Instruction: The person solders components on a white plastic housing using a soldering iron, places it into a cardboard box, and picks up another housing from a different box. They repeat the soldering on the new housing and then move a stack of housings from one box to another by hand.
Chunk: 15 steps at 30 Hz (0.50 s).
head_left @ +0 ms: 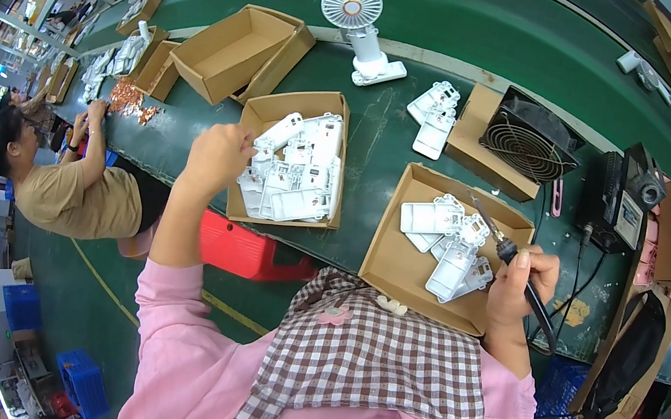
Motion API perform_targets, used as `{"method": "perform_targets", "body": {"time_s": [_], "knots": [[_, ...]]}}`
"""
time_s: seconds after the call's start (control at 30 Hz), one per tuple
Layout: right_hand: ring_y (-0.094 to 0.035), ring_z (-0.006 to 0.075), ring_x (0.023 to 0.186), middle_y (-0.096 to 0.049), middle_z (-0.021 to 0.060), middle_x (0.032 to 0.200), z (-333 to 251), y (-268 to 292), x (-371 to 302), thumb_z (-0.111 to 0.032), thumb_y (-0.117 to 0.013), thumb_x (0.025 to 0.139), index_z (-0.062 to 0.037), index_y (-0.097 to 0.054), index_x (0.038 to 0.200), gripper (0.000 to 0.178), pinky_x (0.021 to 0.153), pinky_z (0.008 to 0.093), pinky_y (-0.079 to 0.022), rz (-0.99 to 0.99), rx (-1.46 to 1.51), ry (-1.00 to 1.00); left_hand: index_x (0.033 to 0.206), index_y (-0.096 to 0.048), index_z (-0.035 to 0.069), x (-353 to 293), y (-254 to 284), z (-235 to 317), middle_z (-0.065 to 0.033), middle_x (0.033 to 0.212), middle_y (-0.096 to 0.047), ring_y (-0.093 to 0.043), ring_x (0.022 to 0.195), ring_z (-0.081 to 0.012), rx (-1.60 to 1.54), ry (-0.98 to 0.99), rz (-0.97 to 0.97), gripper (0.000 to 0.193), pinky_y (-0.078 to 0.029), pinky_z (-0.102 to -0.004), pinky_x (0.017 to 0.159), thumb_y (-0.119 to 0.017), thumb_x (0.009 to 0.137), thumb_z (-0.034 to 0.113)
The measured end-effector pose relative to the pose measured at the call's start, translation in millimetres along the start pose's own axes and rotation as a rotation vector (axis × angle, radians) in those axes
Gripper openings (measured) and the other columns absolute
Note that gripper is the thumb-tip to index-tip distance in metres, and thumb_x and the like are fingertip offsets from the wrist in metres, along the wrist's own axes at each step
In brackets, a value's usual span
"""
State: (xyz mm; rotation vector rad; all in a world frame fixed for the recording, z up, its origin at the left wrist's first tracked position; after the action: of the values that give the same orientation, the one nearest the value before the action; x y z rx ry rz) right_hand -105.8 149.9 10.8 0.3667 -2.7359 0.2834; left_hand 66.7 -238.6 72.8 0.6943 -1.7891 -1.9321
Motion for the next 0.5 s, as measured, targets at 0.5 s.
{"method": "perform_targets", "body": {"time_s": [0.5], "knots": [[-0.039, 0.006, 0.052, -0.047, 0.0021, 0.063, -1.8, -2.7, 0.2, -0.009, -0.055, 0.089, -0.006, -0.043, 0.078, 0.017, 0.051, 0.0204, -0.032, -0.032, -0.01, -0.049, 0.079, -0.06, 0.004, -23.0, -34.1, -21.9, -0.0151, 0.076, -0.063, -0.059, 0.079, -0.0344, 0.105, -0.327, -0.063, 0.013, -0.049, -0.0434, 0.07, -0.066, 0.067, 0.001]]}}
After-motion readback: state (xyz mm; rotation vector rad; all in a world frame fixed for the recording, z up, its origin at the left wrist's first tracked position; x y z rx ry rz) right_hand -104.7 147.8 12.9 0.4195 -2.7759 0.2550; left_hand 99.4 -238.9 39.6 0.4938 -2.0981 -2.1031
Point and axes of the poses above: each hand's wrist, its own x-axis towards the middle knuckle, its own y-axis out of the back of the hand, z = x × y, the point moved 5 cm from there along x, towards the middle knuckle
